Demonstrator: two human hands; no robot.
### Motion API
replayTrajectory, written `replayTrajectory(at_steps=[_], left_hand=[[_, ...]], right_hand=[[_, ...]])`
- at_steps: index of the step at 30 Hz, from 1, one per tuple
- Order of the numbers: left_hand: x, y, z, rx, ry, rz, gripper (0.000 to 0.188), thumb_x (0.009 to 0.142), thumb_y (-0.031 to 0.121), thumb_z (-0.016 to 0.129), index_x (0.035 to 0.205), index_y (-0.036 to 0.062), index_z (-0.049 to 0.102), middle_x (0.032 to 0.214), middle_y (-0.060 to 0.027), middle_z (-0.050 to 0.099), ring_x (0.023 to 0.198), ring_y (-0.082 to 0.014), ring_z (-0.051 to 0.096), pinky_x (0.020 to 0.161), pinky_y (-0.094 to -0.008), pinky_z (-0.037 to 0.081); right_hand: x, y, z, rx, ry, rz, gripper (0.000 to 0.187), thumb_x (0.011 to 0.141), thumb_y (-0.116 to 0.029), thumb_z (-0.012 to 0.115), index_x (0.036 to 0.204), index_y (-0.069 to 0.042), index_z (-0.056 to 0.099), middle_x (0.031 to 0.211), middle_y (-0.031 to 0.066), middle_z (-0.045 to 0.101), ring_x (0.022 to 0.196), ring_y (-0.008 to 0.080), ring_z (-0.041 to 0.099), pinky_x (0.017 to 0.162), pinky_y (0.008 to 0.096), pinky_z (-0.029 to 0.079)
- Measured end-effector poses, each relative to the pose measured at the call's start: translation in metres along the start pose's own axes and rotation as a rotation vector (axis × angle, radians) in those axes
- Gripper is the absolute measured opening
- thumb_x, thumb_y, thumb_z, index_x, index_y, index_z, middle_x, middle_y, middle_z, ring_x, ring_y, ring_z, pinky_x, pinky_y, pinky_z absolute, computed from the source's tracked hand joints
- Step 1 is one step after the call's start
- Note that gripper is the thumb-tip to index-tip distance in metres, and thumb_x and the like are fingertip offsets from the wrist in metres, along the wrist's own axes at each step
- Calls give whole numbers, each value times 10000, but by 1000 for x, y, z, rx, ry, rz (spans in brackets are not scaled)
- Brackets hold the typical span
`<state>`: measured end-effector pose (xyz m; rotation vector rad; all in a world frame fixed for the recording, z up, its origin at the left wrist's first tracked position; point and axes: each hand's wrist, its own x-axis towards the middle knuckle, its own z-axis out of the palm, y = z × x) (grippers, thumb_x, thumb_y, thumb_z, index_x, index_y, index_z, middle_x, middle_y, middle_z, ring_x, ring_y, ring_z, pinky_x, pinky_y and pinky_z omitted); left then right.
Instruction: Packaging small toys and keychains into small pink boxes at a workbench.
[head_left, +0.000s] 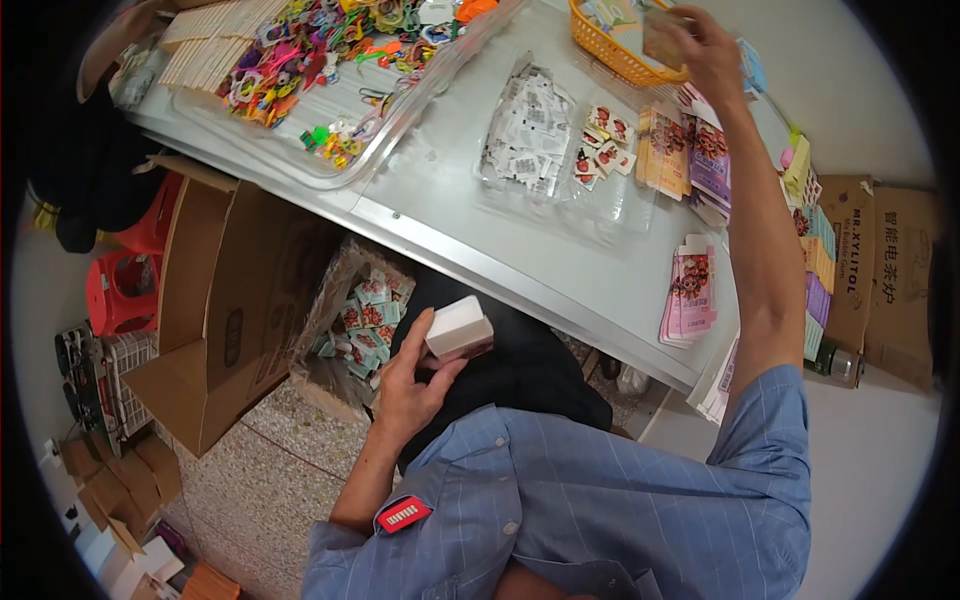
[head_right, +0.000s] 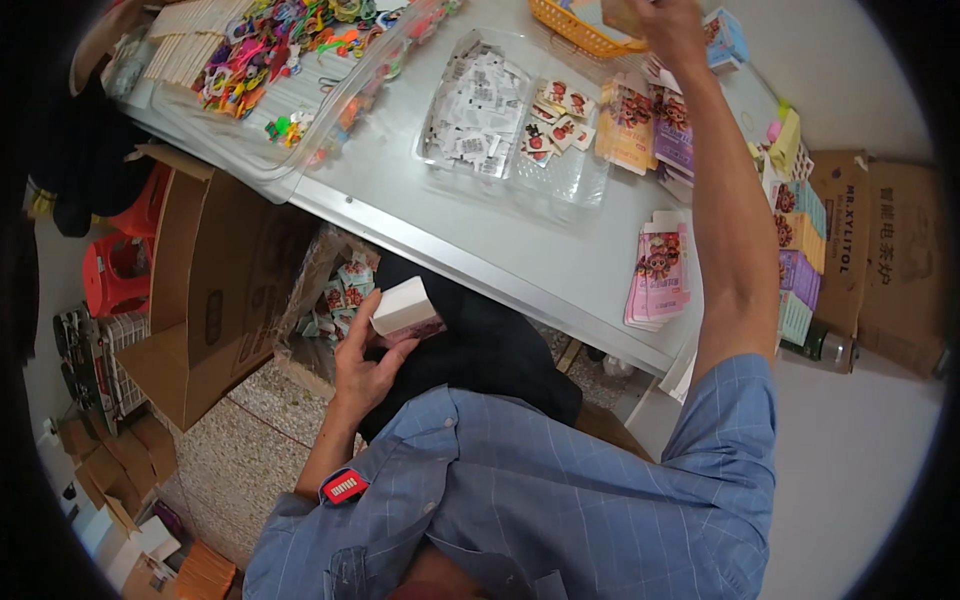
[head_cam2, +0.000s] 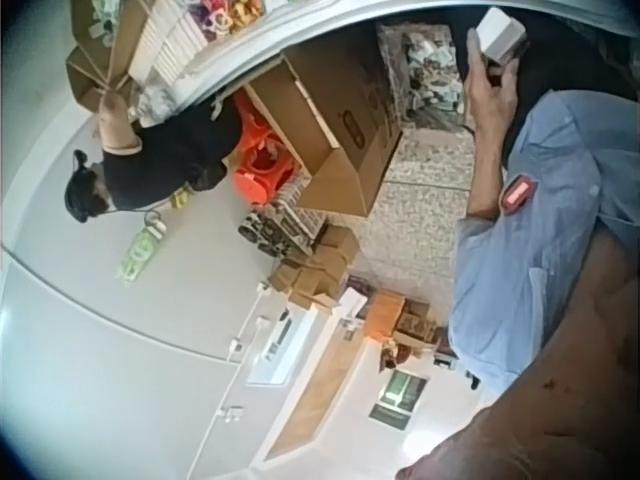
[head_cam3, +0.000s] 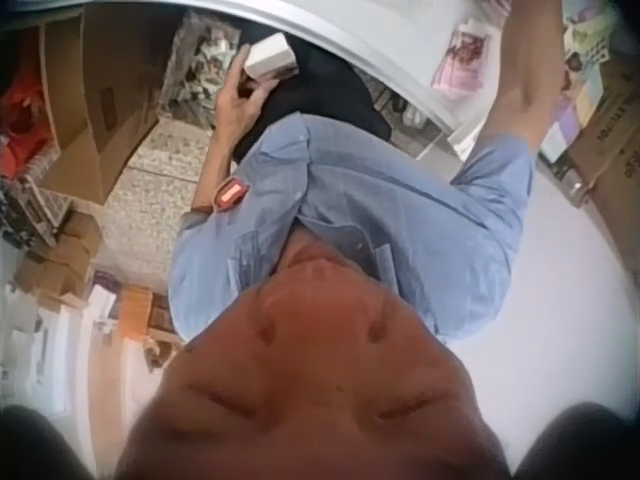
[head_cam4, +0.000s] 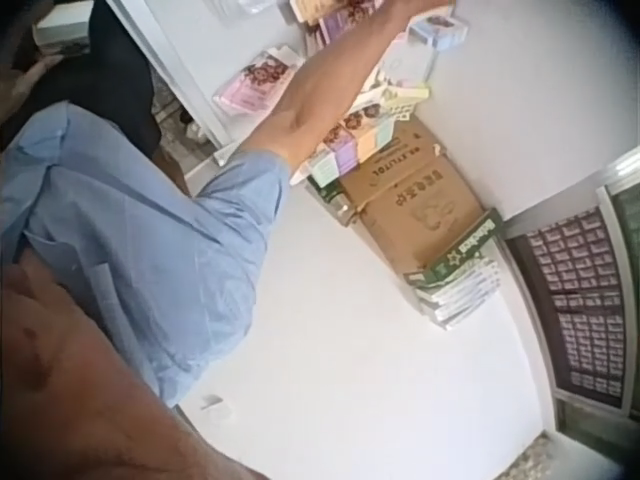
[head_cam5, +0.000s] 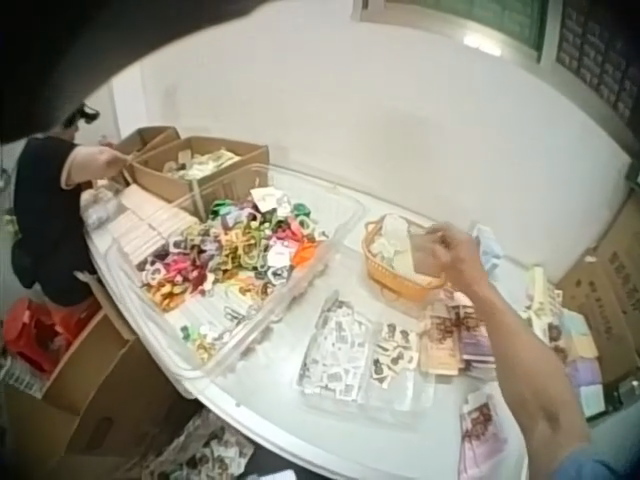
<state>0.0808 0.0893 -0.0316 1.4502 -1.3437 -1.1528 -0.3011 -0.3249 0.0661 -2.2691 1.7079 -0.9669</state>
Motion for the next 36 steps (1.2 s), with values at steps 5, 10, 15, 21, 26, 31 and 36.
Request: replayTrajectory(at_steps=[5,10,15,21,26,31,36], left_hand=[[16,27,-5,-138,-5,-16,787,822,-52,794,1513,-4,419,1197,-162,712,887,-126,674,784,-264,562],[39,46,-5,-119,-115,59,780,817,-66,798,1501,-9,426,1307,-131,646,1129,-193,659,899,-304,560],[46,57,-1,-111,-130,166,763,813,-52,797,1492,18,455,1164,-137,699,969,-174,681,782,-287,570],[41,58,0,-39,-168,208,755,808,-54,792,1489,50,483,1050,-140,711,828,-159,690,676,-289,581],[40,56,1,-65,-169,168,759,820,-64,780,1503,68,476,1107,-146,708,833,-144,682,658,-273,577],[36,45,-3,-54,-155,138,755,826,-61,773,1505,96,483,1173,-159,707,863,-132,679,651,-261,577],[32,36,-5,26,-157,138,743,814,-58,778,1488,93,504,1197,-173,702,873,-164,698,645,-273,585]], right_hand=[[-48,-73,-15,853,120,120,295,937,-126,697,1198,-15,617,1097,147,705,979,236,687,844,376,557],[-161,-182,-8,1362,-125,-116,269,929,11,686,1169,-4,567,1105,134,687,985,230,693,864,378,588],[-218,-214,2,1231,-225,-35,260,895,73,706,1123,15,594,1033,132,703,949,190,695,849,339,583],[-230,-208,3,1069,-314,-58,194,871,74,737,1048,24,672,1002,130,718,887,193,701,821,317,569],[-227,-206,4,565,-442,-413,161,802,18,794,951,-2,737,1056,130,714,1001,234,679,842,340,540],[-224,-194,-13,510,-297,-359,212,819,-56,796,1023,-33,744,1107,136,703,1000,237,671,843,355,540],[-183,-153,-12,124,-193,-46,249,878,-112,748,1108,-23,715,1155,162,685,999,275,669,878,364,535]])
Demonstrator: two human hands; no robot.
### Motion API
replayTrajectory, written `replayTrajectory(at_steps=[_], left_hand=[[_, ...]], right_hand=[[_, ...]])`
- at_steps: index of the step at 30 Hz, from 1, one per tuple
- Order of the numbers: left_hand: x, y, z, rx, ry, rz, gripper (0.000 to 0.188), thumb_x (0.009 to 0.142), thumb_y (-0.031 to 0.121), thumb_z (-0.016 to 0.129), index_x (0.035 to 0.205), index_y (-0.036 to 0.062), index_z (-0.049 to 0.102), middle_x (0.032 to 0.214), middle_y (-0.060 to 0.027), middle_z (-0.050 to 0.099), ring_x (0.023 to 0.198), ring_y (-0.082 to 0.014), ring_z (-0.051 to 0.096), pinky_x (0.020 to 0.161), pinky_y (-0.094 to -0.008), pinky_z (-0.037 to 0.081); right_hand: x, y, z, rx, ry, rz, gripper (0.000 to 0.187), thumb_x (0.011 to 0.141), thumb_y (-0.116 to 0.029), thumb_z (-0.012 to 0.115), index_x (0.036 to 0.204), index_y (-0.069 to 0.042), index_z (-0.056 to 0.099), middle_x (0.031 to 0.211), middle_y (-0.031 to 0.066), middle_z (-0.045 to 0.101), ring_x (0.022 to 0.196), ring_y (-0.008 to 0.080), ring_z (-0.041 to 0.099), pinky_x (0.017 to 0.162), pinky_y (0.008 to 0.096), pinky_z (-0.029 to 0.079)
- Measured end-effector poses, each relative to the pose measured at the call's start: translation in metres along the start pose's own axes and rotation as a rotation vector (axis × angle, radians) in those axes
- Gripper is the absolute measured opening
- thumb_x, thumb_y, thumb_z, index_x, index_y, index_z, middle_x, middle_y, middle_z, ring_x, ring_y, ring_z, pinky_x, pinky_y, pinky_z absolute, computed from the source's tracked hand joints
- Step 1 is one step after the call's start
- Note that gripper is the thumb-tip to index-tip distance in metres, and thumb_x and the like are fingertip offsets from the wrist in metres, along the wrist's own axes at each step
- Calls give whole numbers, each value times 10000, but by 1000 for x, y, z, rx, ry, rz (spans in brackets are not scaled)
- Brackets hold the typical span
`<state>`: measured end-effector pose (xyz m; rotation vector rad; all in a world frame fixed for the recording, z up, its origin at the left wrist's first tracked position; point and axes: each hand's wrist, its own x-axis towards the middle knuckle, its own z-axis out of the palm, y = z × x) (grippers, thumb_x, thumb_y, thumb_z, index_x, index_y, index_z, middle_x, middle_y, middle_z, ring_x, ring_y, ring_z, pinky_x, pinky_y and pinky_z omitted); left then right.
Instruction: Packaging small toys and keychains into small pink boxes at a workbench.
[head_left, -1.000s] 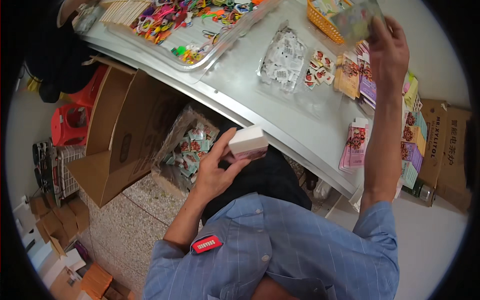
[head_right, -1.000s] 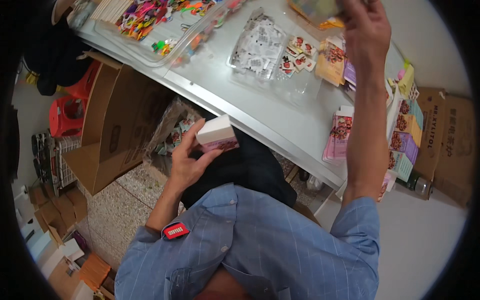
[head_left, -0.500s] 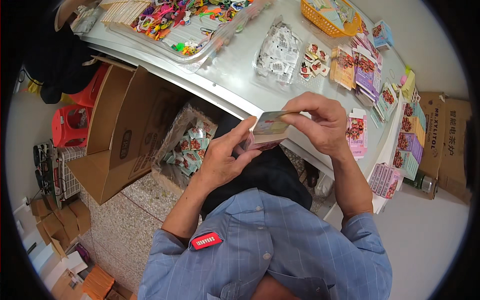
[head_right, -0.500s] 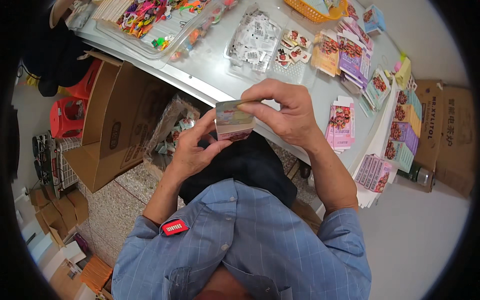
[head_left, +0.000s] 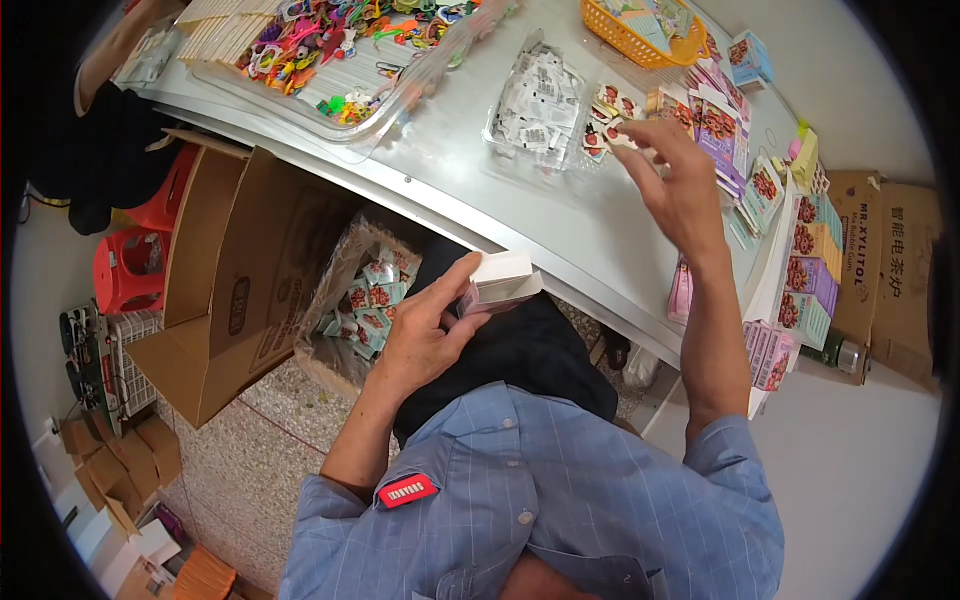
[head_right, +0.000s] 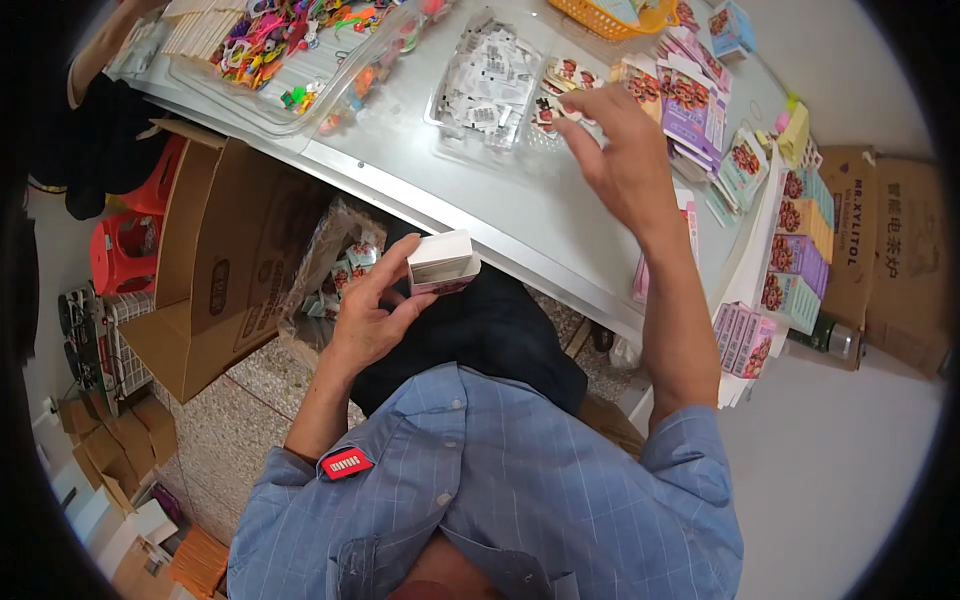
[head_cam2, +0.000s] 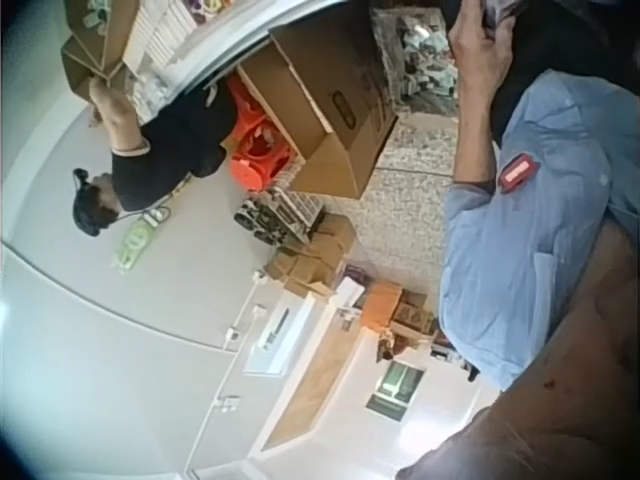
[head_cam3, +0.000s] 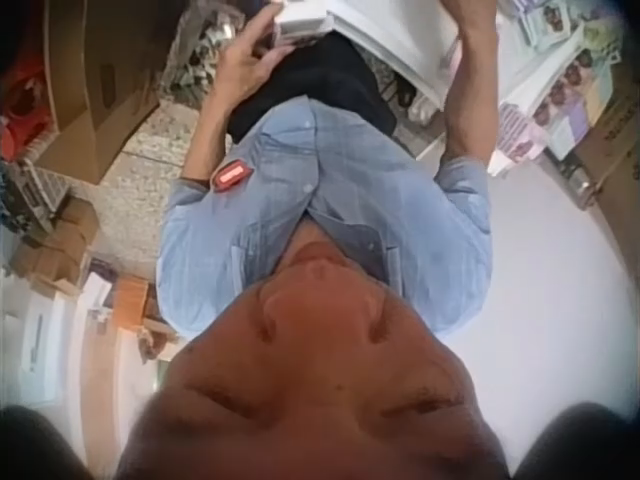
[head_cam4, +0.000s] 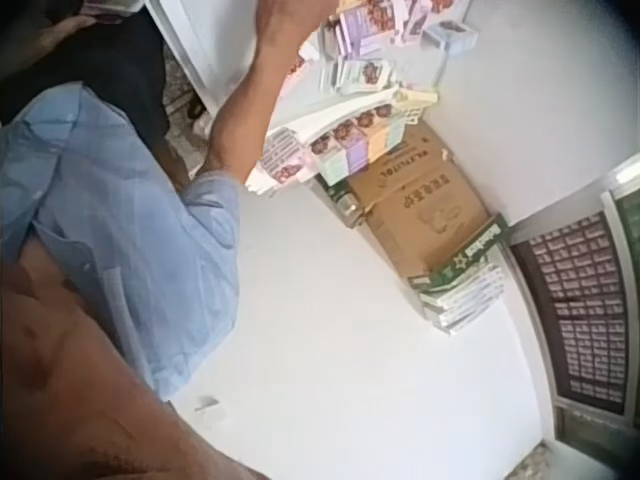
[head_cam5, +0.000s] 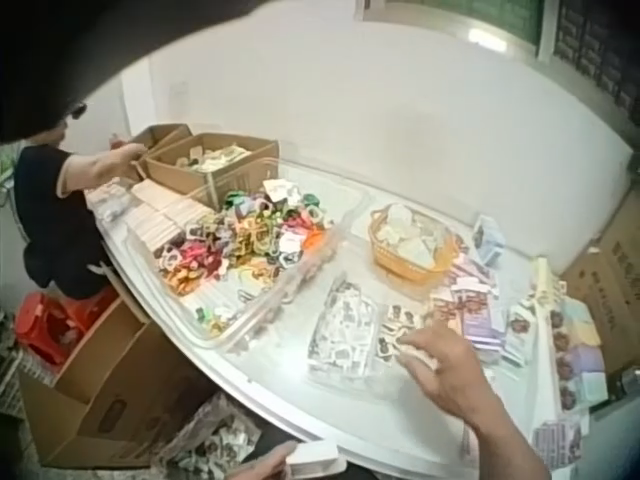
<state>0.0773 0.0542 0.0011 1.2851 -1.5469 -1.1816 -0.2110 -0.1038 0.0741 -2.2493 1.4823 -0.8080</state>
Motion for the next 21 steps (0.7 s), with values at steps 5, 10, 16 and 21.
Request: replayTrajectory(at_steps=[5,10,16,21], left_hand=[[-4,-2,2,51,-3,21,748,808,-50,783,1487,94,504,1202,-195,696,835,-209,711,630,-297,591],[-13,-11,2,9,-29,-86,763,814,-41,784,1500,110,488,1194,-202,692,809,-215,711,627,-303,593],[-14,-14,2,6,27,-40,756,816,-47,781,1496,110,492,1223,-195,689,877,-210,711,640,-299,597],[-9,-10,0,4,50,-29,751,811,-54,782,1489,102,498,1236,-189,688,904,-202,707,649,-292,597]], right_hand=[[26,38,21,-375,-129,-183,241,926,-167,673,1108,-9,679,1106,182,681,1008,332,665,863,421,542],[42,51,37,-490,-346,-162,123,899,-117,610,935,-5,645,987,192,652,956,382,640,843,482,528],[41,47,22,-397,-226,-108,142,907,-85,628,986,5,704,1064,195,691,956,356,664,866,426,532],[17,13,-4,64,-75,-10,143,909,-75,676,1028,-13,724,1094,151,698,1003,295,668,915,370,509]])
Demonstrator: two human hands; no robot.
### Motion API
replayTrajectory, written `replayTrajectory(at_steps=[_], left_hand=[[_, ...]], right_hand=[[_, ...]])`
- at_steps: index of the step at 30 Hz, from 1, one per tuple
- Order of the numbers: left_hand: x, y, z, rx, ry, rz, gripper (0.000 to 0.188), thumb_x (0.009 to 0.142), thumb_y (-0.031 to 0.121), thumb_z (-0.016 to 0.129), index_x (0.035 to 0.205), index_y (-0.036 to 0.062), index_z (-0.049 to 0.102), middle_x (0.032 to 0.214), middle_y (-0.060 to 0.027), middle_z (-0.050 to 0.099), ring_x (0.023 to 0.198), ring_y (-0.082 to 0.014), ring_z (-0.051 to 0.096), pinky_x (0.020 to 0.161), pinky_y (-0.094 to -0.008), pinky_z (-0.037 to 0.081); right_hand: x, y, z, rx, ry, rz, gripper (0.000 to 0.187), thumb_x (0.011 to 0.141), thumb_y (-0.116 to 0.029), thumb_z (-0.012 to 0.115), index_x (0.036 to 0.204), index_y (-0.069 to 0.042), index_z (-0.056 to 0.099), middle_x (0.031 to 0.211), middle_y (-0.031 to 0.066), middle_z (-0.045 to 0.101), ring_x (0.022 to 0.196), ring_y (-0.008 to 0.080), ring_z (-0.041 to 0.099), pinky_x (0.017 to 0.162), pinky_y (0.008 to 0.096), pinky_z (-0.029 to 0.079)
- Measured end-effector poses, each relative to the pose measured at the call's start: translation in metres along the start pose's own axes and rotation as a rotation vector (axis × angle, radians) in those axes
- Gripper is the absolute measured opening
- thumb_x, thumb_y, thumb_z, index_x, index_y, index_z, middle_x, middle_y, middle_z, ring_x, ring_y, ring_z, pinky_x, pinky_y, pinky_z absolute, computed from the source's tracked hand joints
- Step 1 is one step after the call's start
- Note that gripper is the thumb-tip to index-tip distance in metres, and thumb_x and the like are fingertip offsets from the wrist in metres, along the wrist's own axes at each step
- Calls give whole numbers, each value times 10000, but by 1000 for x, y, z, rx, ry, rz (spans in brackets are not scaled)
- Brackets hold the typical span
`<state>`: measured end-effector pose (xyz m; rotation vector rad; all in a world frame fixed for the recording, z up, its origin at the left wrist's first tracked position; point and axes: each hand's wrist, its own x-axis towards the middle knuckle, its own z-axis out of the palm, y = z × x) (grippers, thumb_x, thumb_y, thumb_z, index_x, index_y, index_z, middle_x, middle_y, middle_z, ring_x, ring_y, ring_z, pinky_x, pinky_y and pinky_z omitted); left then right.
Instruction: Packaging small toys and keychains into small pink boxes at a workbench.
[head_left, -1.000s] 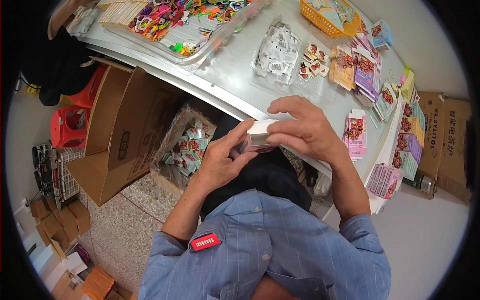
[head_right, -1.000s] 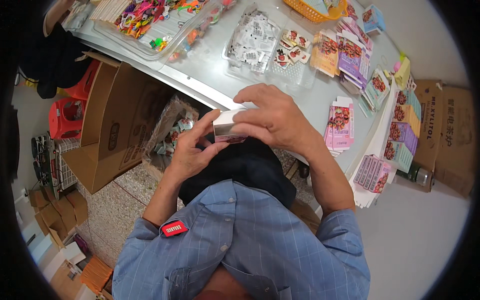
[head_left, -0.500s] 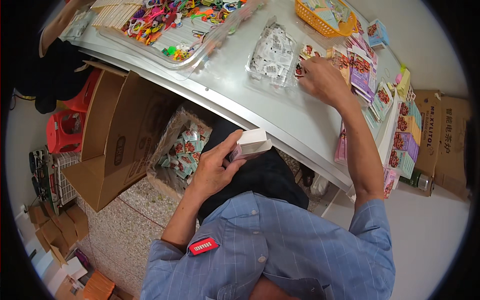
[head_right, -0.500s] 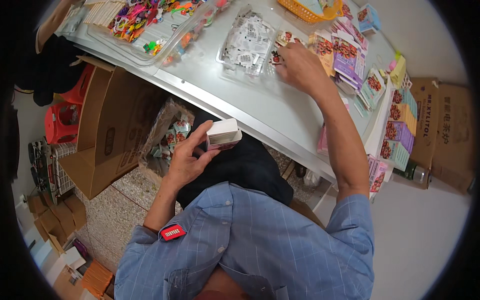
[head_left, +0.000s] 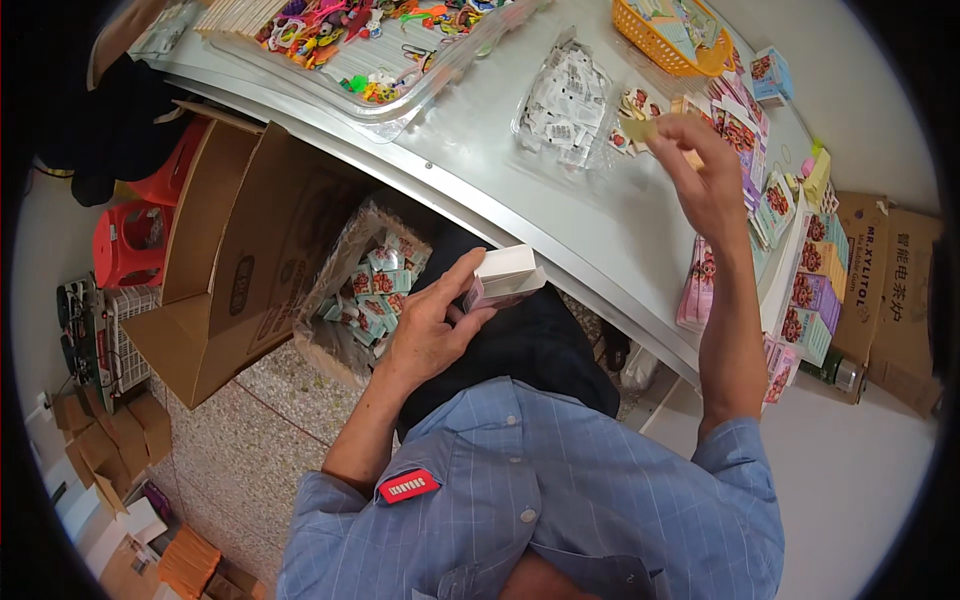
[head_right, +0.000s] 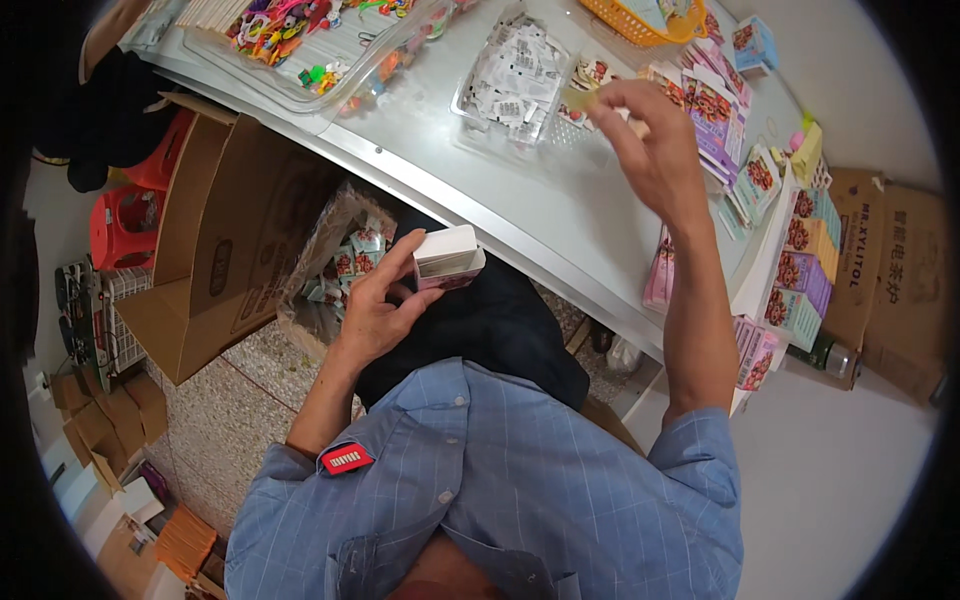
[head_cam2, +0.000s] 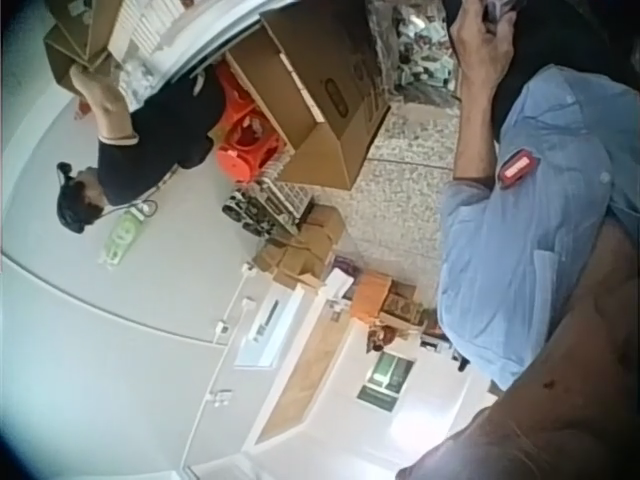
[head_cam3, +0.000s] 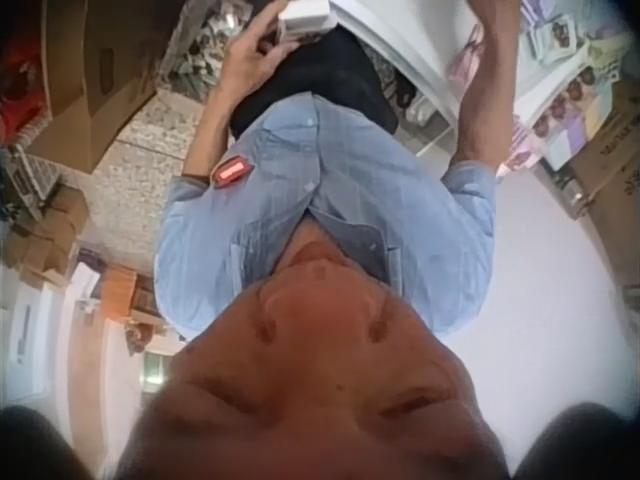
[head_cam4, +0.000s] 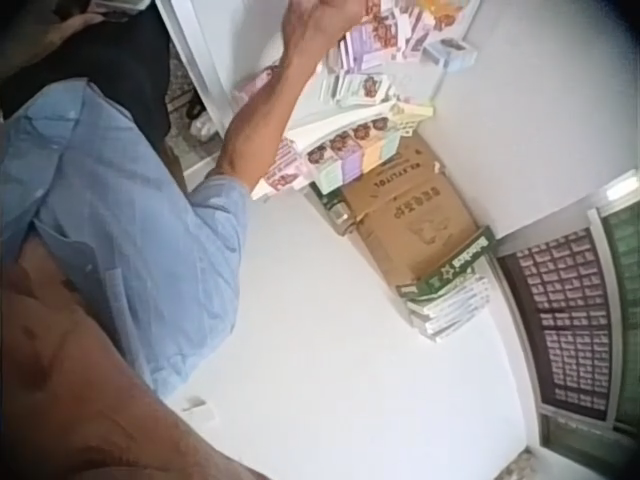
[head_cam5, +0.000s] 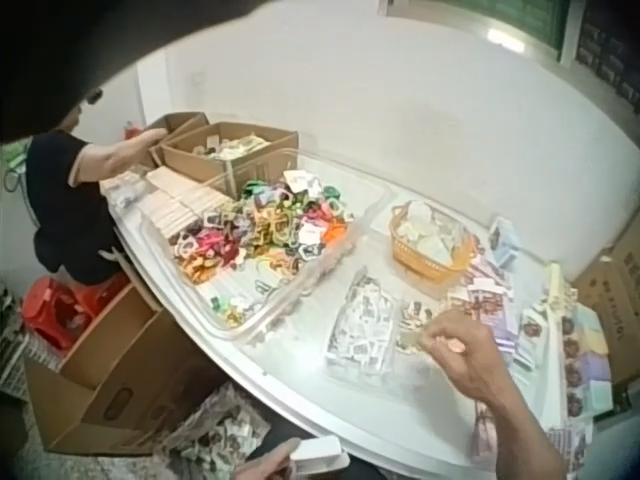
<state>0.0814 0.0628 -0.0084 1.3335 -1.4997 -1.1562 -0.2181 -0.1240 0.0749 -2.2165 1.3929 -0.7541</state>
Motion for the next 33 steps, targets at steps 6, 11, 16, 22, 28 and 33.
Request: replayTrajectory(at_steps=[6,11,16,22,28,33], left_hand=[[3,0,3,-13,-11,10,750,795,-70,792,1476,66,509,1270,-179,681,965,-179,699,669,-270,582],[5,7,0,41,-55,-13,753,777,-81,802,1465,40,519,1299,-167,677,993,-165,694,675,-255,571],[1,5,1,20,-35,1,765,771,-84,801,1470,36,513,1272,-174,690,933,-159,696,666,-253,567],[-4,-6,0,-8,10,3,751,802,-50,788,1482,101,510,1181,-176,705,840,-189,696,651,-282,581],[0,-6,1,27,13,18,752,800,-54,784,1483,101,510,1176,-176,708,840,-186,698,643,-280,582],[-4,-12,1,-1,-4,-9,749,804,-47,786,1484,98,506,1202,-184,700,845,-194,704,644,-282,583]], right_hand=[[-36,-60,20,317,-396,-305,118,858,-83,768,949,-32,713,1249,110,641,1242,317,565,1020,429,465],[-42,-69,37,201,-526,-397,150,846,-105,781,965,-39,718,1240,115,634,1282,338,543,1032,439,470],[-42,-75,43,108,-560,-447,179,851,-108,775,1012,-51,722,1255,122,634,1253,340,564,1014,426,484],[-7,-38,41,56,-84,-212,209,891,-142,739,1074,-44,715,1101,133,692,1055,331,656,923,412,520],[24,-8,60,-288,2,-116,287,864,-213,768,1095,-50,719,1033,149,681,983,334,627,882,425,501],[52,-17,57,-471,-224,-167,271,808,-199,789,1041,-76,727,998,124,671,1042,314,600,916,439,464]])
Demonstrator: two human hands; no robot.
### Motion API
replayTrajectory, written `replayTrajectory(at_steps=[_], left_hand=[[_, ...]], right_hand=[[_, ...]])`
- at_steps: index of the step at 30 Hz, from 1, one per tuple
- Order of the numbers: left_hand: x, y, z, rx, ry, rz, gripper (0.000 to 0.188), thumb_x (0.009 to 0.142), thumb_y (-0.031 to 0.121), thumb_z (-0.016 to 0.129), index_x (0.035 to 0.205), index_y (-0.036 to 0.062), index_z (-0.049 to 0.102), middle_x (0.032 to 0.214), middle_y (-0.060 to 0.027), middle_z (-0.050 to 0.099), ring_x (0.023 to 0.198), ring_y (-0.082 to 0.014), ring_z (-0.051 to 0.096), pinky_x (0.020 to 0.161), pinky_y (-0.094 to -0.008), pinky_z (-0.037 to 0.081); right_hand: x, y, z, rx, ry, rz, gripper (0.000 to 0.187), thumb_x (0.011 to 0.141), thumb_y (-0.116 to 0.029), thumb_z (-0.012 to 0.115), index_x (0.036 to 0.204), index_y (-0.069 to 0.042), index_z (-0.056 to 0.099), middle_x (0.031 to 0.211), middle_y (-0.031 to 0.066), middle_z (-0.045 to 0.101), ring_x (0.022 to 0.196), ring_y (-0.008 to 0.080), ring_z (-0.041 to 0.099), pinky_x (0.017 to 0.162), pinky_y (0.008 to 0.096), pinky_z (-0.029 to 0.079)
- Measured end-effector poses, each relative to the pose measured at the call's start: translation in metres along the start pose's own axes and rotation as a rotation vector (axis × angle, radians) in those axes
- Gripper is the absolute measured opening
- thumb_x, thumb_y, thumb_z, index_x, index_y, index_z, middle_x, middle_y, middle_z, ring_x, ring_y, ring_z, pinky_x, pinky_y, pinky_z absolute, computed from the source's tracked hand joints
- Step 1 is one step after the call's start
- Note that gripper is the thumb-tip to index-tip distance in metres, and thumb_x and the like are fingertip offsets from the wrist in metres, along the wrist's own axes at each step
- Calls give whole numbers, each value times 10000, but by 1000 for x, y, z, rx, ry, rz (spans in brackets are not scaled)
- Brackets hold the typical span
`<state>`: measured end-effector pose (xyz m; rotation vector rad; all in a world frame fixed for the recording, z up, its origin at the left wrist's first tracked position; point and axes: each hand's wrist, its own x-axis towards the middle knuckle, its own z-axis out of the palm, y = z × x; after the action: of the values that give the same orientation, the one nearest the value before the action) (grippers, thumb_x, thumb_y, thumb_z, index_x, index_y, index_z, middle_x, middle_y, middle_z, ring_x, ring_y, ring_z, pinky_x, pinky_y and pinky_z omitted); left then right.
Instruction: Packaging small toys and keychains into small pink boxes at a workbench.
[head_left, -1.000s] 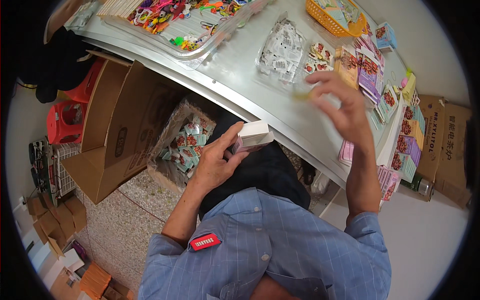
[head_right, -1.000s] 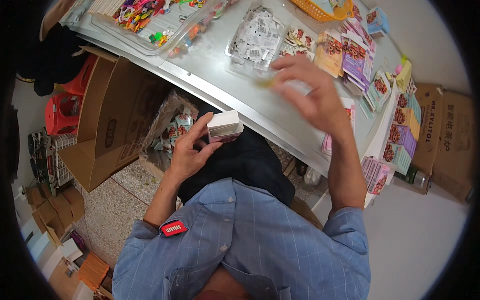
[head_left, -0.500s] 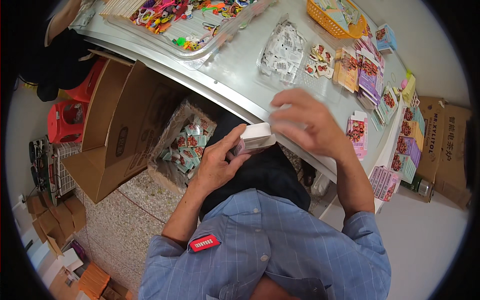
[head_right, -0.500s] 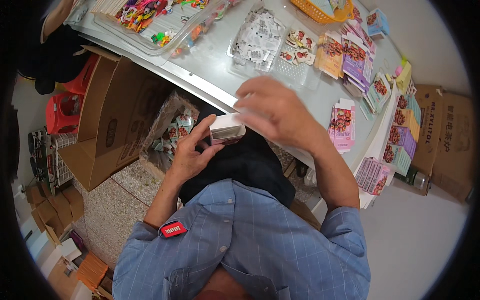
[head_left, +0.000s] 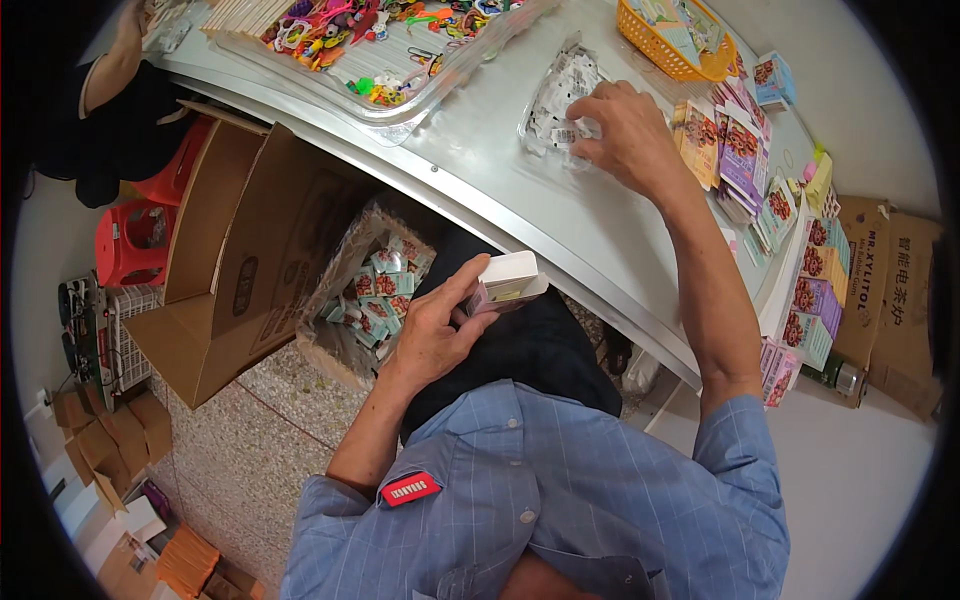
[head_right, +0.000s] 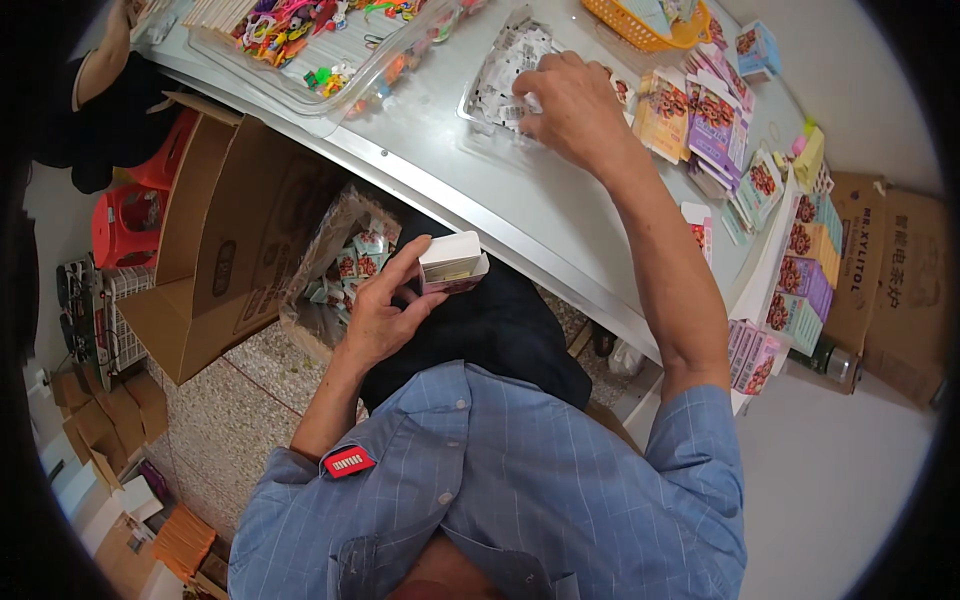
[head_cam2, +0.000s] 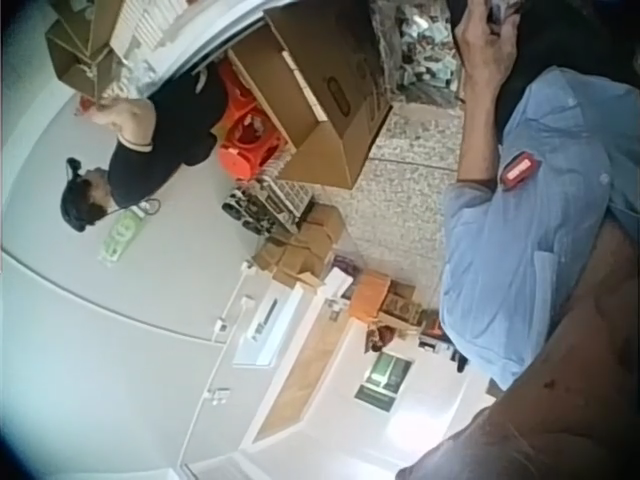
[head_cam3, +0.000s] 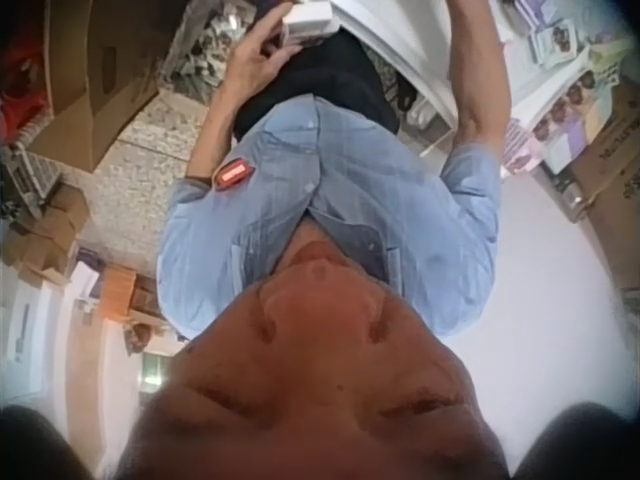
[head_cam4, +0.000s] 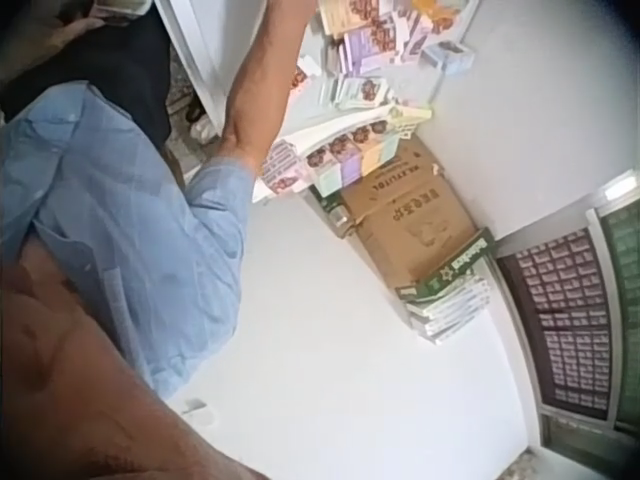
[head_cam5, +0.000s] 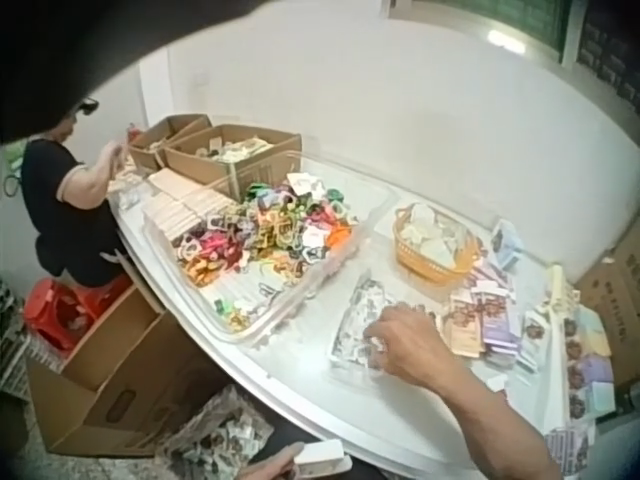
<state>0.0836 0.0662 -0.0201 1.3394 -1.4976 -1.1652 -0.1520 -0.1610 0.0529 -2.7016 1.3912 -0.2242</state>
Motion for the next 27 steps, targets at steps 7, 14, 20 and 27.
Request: replayTrajectory(at_steps=[7,14,20,27], left_hand=[[1,2,-2,-11,-10,-34,749,788,-97,790,1471,41,513,1338,-165,659,1081,-172,686,682,-253,571],[0,-2,-5,-31,-24,-50,758,796,-97,787,1483,42,498,1348,-156,652,1124,-181,677,688,-246,564],[4,5,-4,-71,12,-60,774,795,-100,787,1493,47,487,1352,-151,650,1124,-162,667,711,-234,557],[13,11,-2,-218,20,-112,797,815,-60,787,1524,48,438,1301,-132,681,1073,-139,673,747,-234,556]], right_hand=[[5,15,6,42,-89,-2,267,806,-264,792,967,-68,710,933,108,663,977,280,606,837,392,459],[-9,28,-1,511,34,183,274,913,-306,759,916,-47,669,906,17,634,843,130,565,695,302,458],[-22,22,-17,904,-16,292,207,967,-213,716,920,-29,635,984,20,646,888,65,561,754,242,459],[-51,-33,-25,933,103,-195,165,842,-44,778,919,-33,633,1194,121,658,1183,266,588,1023,392,438]])
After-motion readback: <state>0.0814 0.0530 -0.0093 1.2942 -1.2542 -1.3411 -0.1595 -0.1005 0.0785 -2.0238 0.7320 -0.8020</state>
